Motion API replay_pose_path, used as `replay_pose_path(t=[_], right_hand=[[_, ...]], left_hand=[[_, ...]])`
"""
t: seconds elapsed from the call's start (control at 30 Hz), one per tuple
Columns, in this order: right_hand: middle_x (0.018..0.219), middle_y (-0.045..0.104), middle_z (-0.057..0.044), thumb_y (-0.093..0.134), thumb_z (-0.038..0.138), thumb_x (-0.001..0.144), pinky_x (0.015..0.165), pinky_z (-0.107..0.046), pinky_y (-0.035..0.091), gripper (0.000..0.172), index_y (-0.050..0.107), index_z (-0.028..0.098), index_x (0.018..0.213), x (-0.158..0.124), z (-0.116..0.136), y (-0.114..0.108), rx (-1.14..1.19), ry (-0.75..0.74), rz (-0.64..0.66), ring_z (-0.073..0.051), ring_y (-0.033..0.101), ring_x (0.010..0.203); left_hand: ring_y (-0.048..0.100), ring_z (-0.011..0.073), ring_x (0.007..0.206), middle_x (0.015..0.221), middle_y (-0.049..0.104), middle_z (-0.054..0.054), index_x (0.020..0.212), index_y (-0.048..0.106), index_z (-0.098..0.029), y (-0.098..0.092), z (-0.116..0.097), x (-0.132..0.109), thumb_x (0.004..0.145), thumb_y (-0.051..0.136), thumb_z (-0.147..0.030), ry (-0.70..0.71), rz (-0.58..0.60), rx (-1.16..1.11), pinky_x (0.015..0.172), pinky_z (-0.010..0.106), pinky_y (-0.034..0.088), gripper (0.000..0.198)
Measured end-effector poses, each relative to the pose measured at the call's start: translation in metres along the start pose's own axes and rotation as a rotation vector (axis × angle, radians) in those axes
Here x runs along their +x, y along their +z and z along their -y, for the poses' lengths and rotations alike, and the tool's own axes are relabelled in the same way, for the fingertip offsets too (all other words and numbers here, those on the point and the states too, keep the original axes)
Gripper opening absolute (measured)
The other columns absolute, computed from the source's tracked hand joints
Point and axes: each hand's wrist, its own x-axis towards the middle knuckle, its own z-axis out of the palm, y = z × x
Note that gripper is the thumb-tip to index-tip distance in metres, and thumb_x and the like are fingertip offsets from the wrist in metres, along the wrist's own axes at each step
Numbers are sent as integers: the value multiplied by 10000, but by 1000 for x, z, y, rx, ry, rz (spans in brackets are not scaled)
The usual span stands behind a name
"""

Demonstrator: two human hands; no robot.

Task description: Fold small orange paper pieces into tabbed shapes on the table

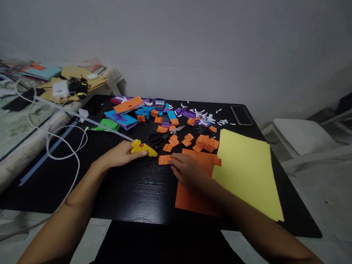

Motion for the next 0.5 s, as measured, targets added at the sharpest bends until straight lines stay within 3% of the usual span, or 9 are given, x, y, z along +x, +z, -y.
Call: replay_pose_path(t=[0.37, 0.5], right_hand=[[1189, 696, -146, 551, 138, 949, 932, -419, 544, 208, 704, 155, 1089, 1, -1, 0, -4, -7, 4, -254, 653, 1080], [1210, 695, -141, 563, 128, 938, 930, -413, 541, 217, 709, 165, 1094, 1, -4, 2, 51, -5, -31, -250, 652, 1091]], left_hand=[[658, 201, 746, 815, 748, 64, 921, 770, -162, -1, 0, -3, 875, 659, -574, 17, -4, -104, 682, 261, 537, 429], [683, 214, 816, 919, 775, 66, 1052, 766, -173, 10, -8, -1, 891, 663, -542, 37, 44, -128, 750, 280, 557, 416]])
